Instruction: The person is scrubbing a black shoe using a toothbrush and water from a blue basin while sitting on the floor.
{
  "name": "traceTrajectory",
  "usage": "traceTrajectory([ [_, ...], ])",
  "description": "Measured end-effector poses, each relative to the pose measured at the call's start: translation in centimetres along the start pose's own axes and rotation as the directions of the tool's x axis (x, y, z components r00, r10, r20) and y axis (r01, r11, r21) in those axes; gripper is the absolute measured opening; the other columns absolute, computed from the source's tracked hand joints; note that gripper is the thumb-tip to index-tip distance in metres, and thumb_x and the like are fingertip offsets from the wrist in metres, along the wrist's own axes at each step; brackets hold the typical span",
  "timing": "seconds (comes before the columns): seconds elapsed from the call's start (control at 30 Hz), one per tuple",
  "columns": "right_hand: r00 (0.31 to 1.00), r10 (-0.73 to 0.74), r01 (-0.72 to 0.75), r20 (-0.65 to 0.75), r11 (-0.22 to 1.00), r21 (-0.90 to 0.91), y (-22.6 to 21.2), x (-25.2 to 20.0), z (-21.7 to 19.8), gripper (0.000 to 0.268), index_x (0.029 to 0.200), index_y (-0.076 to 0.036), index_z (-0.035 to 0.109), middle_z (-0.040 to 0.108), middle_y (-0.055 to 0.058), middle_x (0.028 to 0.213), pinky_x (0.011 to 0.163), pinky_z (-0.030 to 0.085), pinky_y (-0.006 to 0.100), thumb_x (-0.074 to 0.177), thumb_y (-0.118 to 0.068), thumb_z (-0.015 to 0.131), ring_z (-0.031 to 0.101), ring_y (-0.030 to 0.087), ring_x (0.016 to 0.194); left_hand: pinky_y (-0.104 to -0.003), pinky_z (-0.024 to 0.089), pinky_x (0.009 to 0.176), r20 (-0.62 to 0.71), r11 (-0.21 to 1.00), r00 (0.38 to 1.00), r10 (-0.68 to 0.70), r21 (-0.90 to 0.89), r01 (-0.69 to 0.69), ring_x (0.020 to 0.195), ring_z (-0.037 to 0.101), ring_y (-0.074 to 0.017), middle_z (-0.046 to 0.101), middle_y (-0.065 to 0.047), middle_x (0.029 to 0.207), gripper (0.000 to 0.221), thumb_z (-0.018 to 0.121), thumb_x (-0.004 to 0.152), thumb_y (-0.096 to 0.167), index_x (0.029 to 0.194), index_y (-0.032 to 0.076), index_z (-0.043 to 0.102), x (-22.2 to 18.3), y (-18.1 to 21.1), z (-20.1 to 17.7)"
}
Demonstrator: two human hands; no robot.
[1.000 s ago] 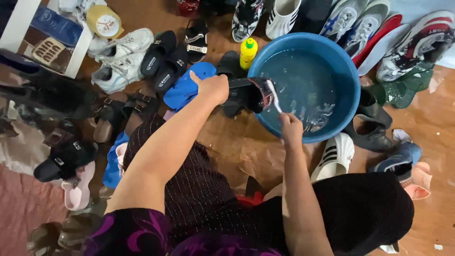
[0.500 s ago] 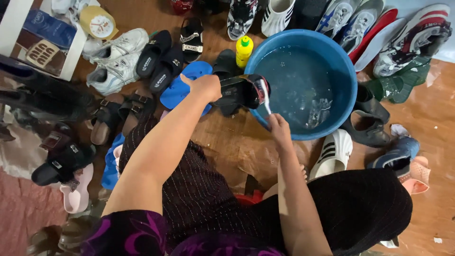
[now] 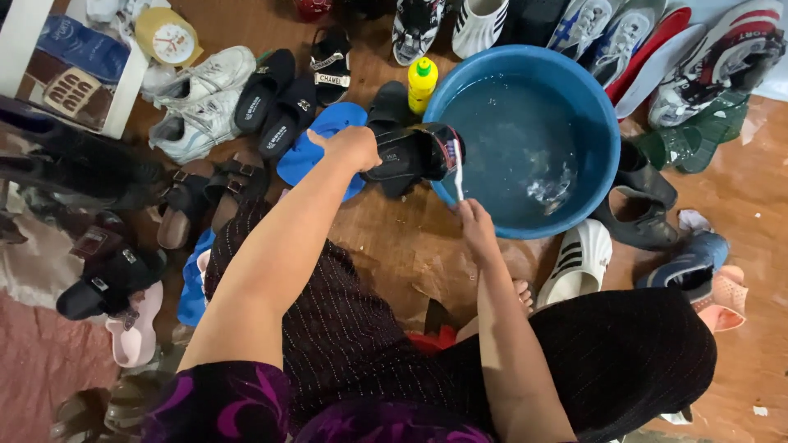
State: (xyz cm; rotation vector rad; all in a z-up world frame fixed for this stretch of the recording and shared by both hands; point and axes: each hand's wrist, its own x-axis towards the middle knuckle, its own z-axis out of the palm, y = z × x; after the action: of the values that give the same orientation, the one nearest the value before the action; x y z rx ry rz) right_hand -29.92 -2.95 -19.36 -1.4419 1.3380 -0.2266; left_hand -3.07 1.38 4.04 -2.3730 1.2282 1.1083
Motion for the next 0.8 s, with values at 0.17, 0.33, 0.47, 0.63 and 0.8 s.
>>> traceTrajectory([
  [0.17,0.998,-0.046,0.041,-0.043,0.994,-0.104,0.8,0.3,0.4,0.038,0.108,-0.009,0.068,0.071,0.018,0.099,0.087,0.053,0.053,0.113,-0.034,0.04,0.066,0.039,0.101,-0.056,0.061,0.091,-0.004,0.999,1.0,0.014,-0.045,-0.014,0.112,0.068,-0.037,0.064,-0.023,0.132,0.05,0.057,0.104,0.043,0.128,0.0,0.063,1.1,-0.4,0.6],
  [0.33,0.998,-0.057,0.055,-0.023,0.993,-0.102,2.0,0.3,1.9,0.037,0.106,-0.009,0.064,0.068,0.016,0.088,0.079,0.052,0.048,0.114,-0.033,0.036,0.066,0.035,0.088,-0.055,0.063,0.085,-0.028,0.994,0.999,0.03,-0.102,-0.032,0.112,0.068,-0.0397,0.062,-0.026,0.134,0.052,0.06,0.103,0.034,0.138,-0.004,0.055,1.0,-0.6,0.8],
  [0.47,0.999,-0.04,0.041,0.014,0.996,-0.079,0.8,-0.6,3.0,0.037,0.107,-0.011,0.064,0.069,0.007,0.078,0.07,0.051,0.04,0.113,-0.033,0.035,0.066,0.025,0.076,-0.053,0.064,0.082,-0.073,0.98,0.994,0.087,-0.174,-0.098,0.112,0.068,-0.0421,0.06,-0.03,0.133,0.055,0.064,0.101,0.029,0.14,-0.007,0.051,1.8,-0.9,1.2],
  [0.63,0.998,-0.055,0.057,0.033,0.996,-0.071,1.3,-0.4,3.7,0.035,0.103,-0.011,0.065,0.071,0.006,0.07,0.075,0.055,0.041,0.11,-0.033,0.039,0.071,0.027,0.073,-0.053,0.064,0.08,-0.117,0.963,0.986,0.118,-0.231,-0.142,0.113,0.067,-0.0437,0.058,-0.033,0.135,0.057,0.065,0.1,0.026,0.143,-0.008,0.047,2.4,-1.2,1.6],
  [0.8,0.99,-0.14,0.139,-0.025,0.989,-0.041,-1.0,-1.7,3.9,0.036,0.108,-0.008,0.065,0.073,0.009,0.076,0.076,0.055,0.046,0.112,-0.031,0.037,0.072,0.03,0.074,-0.05,0.062,0.092,-0.137,0.815,0.987,0.089,-0.559,-0.151,0.12,0.063,-0.0452,0.054,-0.035,0.139,0.056,0.06,0.101,0.018,0.144,-0.014,0.044,9.9,-2.8,5.1],
])
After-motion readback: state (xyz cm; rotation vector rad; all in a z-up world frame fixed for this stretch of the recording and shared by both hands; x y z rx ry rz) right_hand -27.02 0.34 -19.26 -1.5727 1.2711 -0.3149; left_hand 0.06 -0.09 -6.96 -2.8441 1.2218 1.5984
